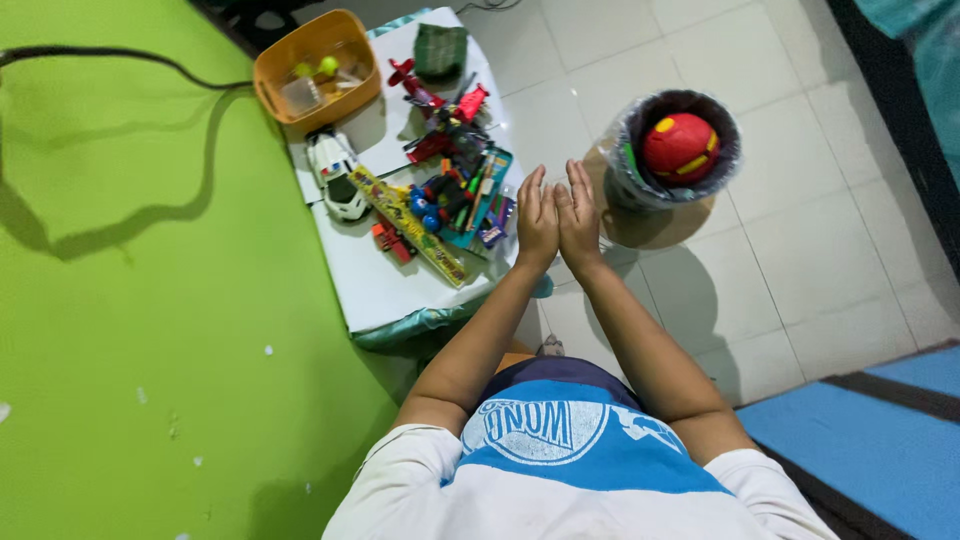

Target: The person wipes a dark cabinet shelf with a green cloth, then picks up various toys from a nearby table and places them on the shelf one by one. The items include a toy car, a toy airplane, a toy police car, and several packaged toys.

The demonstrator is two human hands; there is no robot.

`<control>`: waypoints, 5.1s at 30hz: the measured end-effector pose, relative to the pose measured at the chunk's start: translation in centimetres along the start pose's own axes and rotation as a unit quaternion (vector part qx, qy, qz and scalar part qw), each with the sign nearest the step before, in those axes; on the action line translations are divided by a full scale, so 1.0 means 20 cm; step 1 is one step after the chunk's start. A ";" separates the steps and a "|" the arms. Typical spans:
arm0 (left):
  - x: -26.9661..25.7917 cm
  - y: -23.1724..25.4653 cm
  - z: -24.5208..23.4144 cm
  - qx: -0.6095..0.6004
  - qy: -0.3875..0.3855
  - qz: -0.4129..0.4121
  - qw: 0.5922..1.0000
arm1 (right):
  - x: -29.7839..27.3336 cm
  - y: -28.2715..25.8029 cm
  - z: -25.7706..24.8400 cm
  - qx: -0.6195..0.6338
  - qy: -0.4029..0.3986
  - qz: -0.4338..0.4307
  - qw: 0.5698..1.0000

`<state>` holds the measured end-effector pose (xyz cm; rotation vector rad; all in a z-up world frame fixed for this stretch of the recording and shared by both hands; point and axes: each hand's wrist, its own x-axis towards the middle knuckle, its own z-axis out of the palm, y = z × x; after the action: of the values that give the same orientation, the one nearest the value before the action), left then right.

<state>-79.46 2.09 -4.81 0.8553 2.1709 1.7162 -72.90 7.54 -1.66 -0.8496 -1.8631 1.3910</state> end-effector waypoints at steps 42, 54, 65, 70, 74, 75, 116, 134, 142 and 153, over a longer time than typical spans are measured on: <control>0.76 -0.73 -0.43 -0.375 0.145 -0.416 0.816 | 0.93 0.11 0.87 -0.066 -0.294 0.230 0.925; 0.76 -0.59 -0.47 -0.385 0.133 -0.295 0.864 | 0.90 0.19 0.85 0.043 -0.268 0.191 0.943; 0.79 -0.45 -0.49 -0.270 0.107 -0.117 0.950 | 0.89 0.03 0.78 0.246 -0.260 0.146 0.922; 0.81 -0.37 -0.52 -0.248 0.085 -0.103 0.959 | 0.90 -0.09 0.76 0.276 -0.253 0.110 0.921; 0.82 -0.30 -0.53 -0.197 0.070 -0.096 0.973 | 0.89 -0.12 0.72 0.250 -0.233 0.091 0.935; 0.81 -0.29 -0.52 -0.189 0.063 -0.102 0.975 | 0.88 -0.12 0.70 0.252 -0.229 0.087 0.936; -0.60 0.72 0.95 -0.230 -0.448 -0.029 0.863 | -0.62 -0.12 -1.41 0.140 0.301 0.044 0.942; -1.28 1.02 1.19 -0.259 -0.687 -0.010 0.679 | -1.44 -0.06 -1.76 0.002 0.567 0.081 0.820; -1.55 1.06 1.21 -0.234 -0.777 0.076 0.580 | -1.73 -0.12 -1.63 -0.020 0.697 0.049 0.715; -1.96 1.29 0.99 -0.155 -0.904 -0.022 0.397 | -2.12 -0.28 -1.40 0.055 0.850 -0.068 0.519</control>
<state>-30.12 -1.19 7.62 1.3243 0.2167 0.1763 -26.34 -12.81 4.91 -1.1750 -0.1776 0.0364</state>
